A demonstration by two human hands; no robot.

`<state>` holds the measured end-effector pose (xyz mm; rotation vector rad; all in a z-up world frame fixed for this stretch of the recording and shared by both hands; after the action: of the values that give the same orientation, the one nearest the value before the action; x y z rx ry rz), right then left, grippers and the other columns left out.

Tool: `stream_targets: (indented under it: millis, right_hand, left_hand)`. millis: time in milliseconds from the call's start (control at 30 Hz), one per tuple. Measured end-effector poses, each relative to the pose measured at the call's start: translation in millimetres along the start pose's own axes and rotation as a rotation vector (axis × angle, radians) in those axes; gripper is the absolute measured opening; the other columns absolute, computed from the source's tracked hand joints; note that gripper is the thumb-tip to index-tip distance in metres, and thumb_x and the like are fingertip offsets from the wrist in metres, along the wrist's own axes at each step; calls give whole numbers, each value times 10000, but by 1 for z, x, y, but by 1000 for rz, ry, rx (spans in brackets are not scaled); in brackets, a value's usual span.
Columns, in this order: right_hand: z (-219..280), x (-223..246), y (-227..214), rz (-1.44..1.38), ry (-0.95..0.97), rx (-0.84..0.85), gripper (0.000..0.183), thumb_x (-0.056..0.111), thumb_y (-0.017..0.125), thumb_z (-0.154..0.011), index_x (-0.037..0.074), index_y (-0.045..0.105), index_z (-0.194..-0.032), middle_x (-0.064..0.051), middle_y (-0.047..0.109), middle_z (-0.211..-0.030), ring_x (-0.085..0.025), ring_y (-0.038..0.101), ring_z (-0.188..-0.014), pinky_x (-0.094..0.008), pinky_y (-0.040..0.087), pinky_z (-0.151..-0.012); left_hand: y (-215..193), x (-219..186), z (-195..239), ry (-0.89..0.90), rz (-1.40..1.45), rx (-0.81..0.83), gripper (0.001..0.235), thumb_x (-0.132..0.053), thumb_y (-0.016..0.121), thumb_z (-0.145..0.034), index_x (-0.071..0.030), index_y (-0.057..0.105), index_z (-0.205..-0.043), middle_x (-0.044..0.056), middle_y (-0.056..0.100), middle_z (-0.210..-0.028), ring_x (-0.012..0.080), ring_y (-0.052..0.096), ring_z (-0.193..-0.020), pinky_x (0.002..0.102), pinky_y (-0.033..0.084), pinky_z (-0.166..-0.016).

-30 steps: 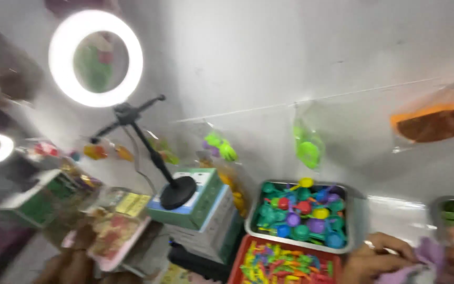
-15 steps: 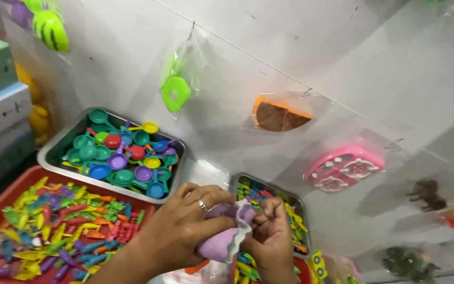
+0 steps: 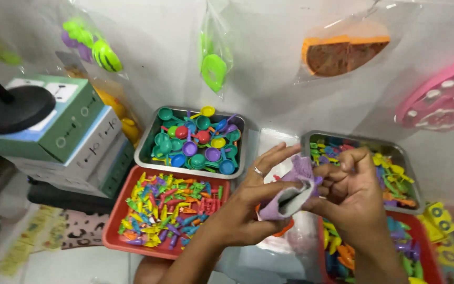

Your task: The person sits on the floor and wipes various colorful plastic toys, including a toy car and small utensils, using a purple cloth. They pick up items from red and silver trays, wipe them, and place them back or into a plastic bag.

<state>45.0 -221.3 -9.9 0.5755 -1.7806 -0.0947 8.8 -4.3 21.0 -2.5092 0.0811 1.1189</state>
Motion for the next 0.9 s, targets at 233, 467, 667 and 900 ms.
stream_targets:
  millis: [233,467,667,900]
  right_hand:
    - [2,-16,13,-9,-94,-18,666,-148,780,-631,181,387,-1057,-50,633,-1002,-90,601,-818,-216,504,-706]
    - [-4,-13,6,57,-155,-35,637,-83,779,-662,179,362,-1065,-2,572,-975,-53,555,-769,-184,460,-649]
    - [5,-22,5,149,-90,-86,669,-193,688,-619,140,446,-1147,-33,590,-999,-102,569,-776,-226,463,-626]
    - [7,-37,-1,9,-4,-57,737,-309,603,-580,68,524,-1209,-79,628,-1066,-127,556,-803,-255,461,-667]
  left_hand:
    - [-8,-8,-11,125,-589,-75,406,-190,899,-637,-170,746,-1013,78,550,-1456,316,461,-1446,514,348,-1184]
    - [3,-3,-6,-13,76,6,540,-202,771,-706,-167,637,-1228,167,421,-1638,421,262,-1649,562,259,-1367]
    - [6,4,-11,26,-242,-12,491,-210,859,-687,-140,699,-1145,142,438,-1594,461,260,-1597,590,280,-1294]
    - [6,8,-13,27,-363,-16,418,-3,734,-756,-112,719,-1159,90,527,-1521,403,378,-1517,507,375,-1201]
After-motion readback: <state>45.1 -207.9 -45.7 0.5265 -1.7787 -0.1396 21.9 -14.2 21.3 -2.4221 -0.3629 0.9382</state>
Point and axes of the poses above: each hand's wrist, its own z-axis away from the middle knuckle, its own y-axis out of the palm, x = y × z, the point moved 1 cm from there along -z, towards the middle knuckle
